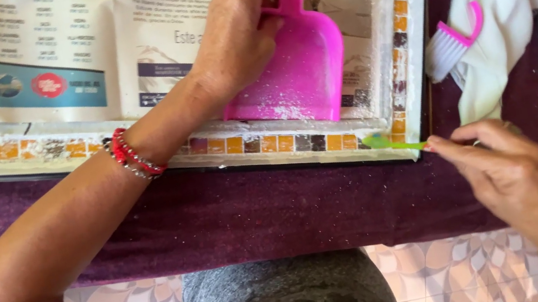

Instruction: Applying and leveling grout powder on a mosaic tile frame using a brush and scraper

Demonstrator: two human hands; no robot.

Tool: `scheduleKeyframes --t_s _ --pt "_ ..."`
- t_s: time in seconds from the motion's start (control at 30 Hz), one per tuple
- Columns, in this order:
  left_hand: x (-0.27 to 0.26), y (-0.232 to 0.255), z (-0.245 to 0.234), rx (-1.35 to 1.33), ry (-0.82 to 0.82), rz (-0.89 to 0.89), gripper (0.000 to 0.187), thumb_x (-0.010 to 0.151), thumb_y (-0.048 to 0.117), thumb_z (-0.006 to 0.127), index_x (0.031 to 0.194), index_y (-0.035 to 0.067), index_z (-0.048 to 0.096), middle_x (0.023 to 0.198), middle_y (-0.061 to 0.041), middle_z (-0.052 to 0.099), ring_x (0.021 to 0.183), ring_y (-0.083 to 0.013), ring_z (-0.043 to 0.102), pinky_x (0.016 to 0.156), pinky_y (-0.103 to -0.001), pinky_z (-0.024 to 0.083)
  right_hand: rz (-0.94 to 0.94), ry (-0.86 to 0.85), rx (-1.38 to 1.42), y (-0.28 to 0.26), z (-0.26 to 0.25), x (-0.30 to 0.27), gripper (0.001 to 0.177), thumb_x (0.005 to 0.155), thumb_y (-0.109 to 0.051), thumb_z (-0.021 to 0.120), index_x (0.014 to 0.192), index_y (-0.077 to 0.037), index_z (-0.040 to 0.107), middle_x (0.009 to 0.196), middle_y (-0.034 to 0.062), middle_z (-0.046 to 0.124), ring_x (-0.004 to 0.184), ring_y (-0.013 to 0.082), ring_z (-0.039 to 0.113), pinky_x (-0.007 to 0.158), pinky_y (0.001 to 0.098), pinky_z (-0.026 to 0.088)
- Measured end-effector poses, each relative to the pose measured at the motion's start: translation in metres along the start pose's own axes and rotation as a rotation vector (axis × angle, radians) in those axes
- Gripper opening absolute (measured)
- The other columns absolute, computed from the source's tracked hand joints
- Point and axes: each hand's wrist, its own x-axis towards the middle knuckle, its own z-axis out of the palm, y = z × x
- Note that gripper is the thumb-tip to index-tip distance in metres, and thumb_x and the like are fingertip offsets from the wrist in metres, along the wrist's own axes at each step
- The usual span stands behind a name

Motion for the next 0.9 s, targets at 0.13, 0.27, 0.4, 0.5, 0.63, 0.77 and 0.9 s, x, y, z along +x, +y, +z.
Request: scheduleKeyframes --t_s 0.13,0.27,0.4,0.5,0.63,0.77,0.9 --pt "0.001 0.007 -0.001 -0.023 -0.005 -0.028 0.064 0.068 -0.024 0.051 0.127 -0.001 0.046 0.104 -0.022 0.077 0.094 -0.0371 0.079 0.083 -0.041 0.069 -0.101 0.020 0.010 0.015 0.005 0.001 0.045 0.087 0.016 0.068 0.127 -0.005 0.072 0.110 0.0168 0.067 0.094 0.0254 0.064 0.089 0.0335 0.056" --pt "0.002 0.012 -0.002 -0.014 -0.007 -0.073 0.063 0.070 -0.027 0.054 0.126 0.001 0.045 0.104 -0.020 0.077 0.093 -0.0347 0.080 0.083 -0.040 0.069 -0.162 0.051 0.046 -0.005 0.023 0.028 0.047 0.088 0.017 0.069 0.130 -0.002 0.069 0.106 0.0166 0.066 0.093 0.0262 0.063 0.088 0.0348 0.057" --pt "0.004 0.015 -0.002 -0.019 -0.003 -0.064 0.064 0.069 -0.023 0.053 0.127 0.003 0.048 0.102 -0.017 0.078 0.093 -0.0325 0.079 0.084 -0.039 0.067 -0.295 0.114 0.041 -0.019 0.037 0.050 0.039 0.091 0.018 0.068 0.127 0.001 0.070 0.105 0.0170 0.065 0.092 0.0271 0.062 0.084 0.0360 0.058" --pt "0.004 0.017 -0.001 -0.020 -0.009 -0.091 0.065 0.067 -0.020 0.052 0.127 0.005 0.050 0.100 -0.015 0.077 0.091 -0.0312 0.078 0.082 -0.038 0.065 -0.317 0.112 0.010 -0.022 0.038 0.050 0.040 0.091 0.018 0.069 0.127 0.000 0.071 0.105 0.0156 0.063 0.091 0.0261 0.064 0.083 0.0340 0.062" --pt "0.005 0.022 -0.002 -0.054 -0.009 -0.108 0.063 0.067 -0.019 0.053 0.125 0.006 0.049 0.097 -0.012 0.076 0.087 -0.0280 0.078 0.080 -0.036 0.063 -0.217 0.042 0.011 -0.011 0.022 0.033 0.049 0.087 0.020 0.064 0.131 -0.001 0.069 0.108 0.0154 0.064 0.096 0.0273 0.061 0.090 0.0344 0.058" --pt "0.006 0.019 -0.002 -0.044 -0.026 -0.099 0.067 0.067 -0.021 0.053 0.128 0.006 0.050 0.100 -0.014 0.078 0.088 -0.0288 0.079 0.083 -0.036 0.064 -0.132 -0.013 -0.023 0.019 0.005 0.005 0.050 0.085 0.016 0.069 0.130 -0.006 0.070 0.113 0.0156 0.066 0.093 0.0224 0.063 0.085 0.0284 0.060" --pt "0.004 0.018 -0.003 -0.064 -0.024 -0.078 0.061 0.068 -0.022 0.056 0.125 0.000 0.051 0.102 -0.016 0.075 0.092 -0.0298 0.076 0.082 -0.036 0.064 -0.074 -0.014 -0.026 0.027 -0.008 -0.009 0.046 0.088 0.014 0.070 0.128 -0.006 0.072 0.111 0.0151 0.067 0.070 0.0163 0.061 0.077 0.0287 0.059"
